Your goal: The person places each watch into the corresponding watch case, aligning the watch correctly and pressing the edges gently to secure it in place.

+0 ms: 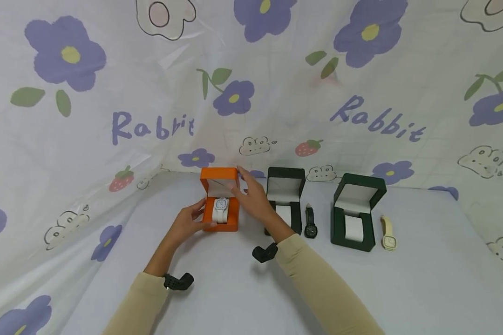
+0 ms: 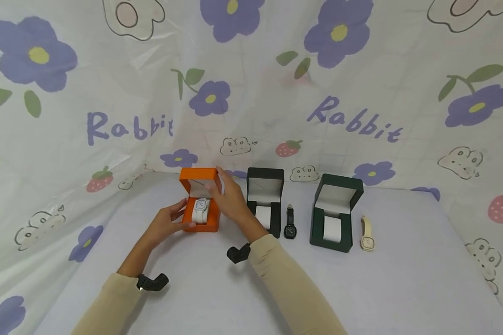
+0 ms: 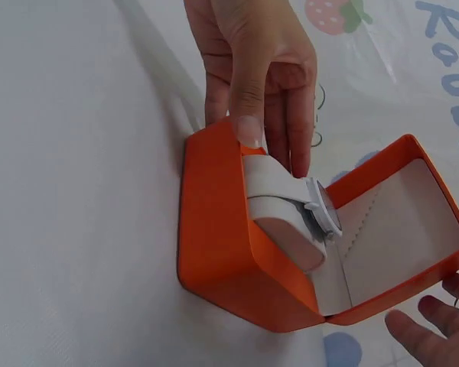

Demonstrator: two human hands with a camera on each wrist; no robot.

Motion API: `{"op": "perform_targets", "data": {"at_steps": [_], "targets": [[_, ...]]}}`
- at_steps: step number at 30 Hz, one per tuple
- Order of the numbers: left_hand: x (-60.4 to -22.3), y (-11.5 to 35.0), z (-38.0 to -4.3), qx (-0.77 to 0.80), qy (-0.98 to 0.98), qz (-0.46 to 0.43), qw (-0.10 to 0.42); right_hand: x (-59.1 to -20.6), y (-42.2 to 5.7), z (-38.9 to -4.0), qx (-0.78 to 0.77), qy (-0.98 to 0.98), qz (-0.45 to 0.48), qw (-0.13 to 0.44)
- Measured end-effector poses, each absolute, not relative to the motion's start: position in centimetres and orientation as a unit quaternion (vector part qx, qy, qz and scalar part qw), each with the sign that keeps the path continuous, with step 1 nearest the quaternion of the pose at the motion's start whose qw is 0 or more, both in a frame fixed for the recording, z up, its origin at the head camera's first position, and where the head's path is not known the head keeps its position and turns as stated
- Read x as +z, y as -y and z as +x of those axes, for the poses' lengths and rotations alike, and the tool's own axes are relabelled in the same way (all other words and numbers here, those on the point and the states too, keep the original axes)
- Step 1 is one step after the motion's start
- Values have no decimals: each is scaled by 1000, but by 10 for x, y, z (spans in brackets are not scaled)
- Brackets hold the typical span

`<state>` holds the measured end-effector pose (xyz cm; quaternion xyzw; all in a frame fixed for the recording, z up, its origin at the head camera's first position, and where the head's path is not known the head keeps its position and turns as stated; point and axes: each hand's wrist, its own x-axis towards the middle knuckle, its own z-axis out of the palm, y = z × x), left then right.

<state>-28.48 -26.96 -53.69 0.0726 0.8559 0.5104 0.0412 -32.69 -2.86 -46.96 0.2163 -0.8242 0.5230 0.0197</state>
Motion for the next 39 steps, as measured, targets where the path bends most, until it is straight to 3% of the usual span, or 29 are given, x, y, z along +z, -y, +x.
{"op": "perform_targets", "data": {"at_steps": [20,39], "targets": [[-537,265,-284,521,-852,43,43,-473,25,-333,579,776,240,-68],[-539,266,-288,528,-846,35,59,-475,32,-332,508,826,246,-21]]}}
